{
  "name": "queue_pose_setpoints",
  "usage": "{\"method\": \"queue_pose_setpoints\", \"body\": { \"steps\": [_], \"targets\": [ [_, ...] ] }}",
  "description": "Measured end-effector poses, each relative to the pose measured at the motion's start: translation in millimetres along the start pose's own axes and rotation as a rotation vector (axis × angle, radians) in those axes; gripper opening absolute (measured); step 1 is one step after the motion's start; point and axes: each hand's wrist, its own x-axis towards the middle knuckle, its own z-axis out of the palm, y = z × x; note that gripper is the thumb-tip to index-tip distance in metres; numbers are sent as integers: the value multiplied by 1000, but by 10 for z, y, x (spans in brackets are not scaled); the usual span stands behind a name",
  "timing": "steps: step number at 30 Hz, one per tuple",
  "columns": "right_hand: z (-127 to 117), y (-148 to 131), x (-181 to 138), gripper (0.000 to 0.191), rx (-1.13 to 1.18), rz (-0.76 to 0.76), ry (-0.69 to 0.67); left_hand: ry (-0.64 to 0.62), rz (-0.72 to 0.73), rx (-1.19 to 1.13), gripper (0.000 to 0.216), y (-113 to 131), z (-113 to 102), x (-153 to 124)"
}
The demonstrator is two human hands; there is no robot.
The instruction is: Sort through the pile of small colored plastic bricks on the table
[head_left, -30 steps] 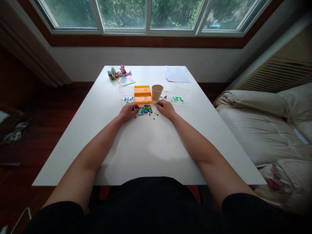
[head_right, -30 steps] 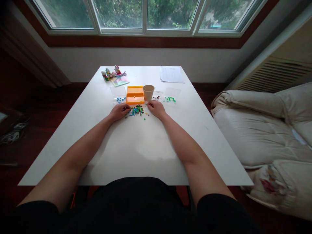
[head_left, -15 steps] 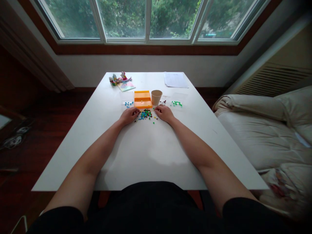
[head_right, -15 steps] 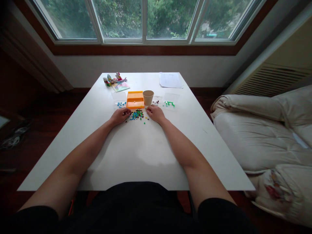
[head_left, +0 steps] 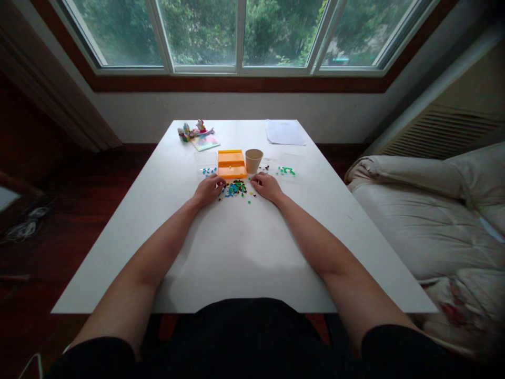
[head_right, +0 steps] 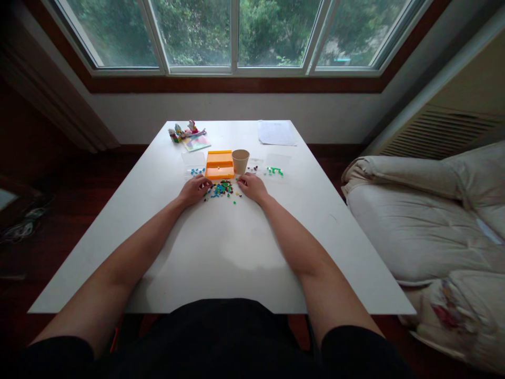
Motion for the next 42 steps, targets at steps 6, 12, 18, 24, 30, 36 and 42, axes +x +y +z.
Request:
{"method": "queue_pose_setpoints", "body": {
  "steps": [6, 12, 18, 24, 30, 36, 42],
  "targets": [
    [-11, -29, -10, 20, -10, -38, 2, -27, -2, 55, 21, 7, -8, -6],
    [-51, -125, -21, 19, -32, -97, -8, -13, -4, 54, 24, 12, -30, -6],
    [-73, -206, -24, 19, -48, -125, -48, -45, -77, 52, 25, 21, -37, -19],
    [-62, -279, -36, 18, -35, -156, -82, -72, -94, 70, 25, 59, -38, -38],
    [-44, -297, -44, 18, -21, -158, -70, -114, -93, 144, 18, 114, -56, -41],
    [-68, -289, -48, 19, 4, -154, -29, -111, -77, 160, 22, 117, -55, -44],
    [-90, -242, -50, 15, 31, -101, 0, -128, -59, 146, 22, 96, -49, -48]
  ]
}}
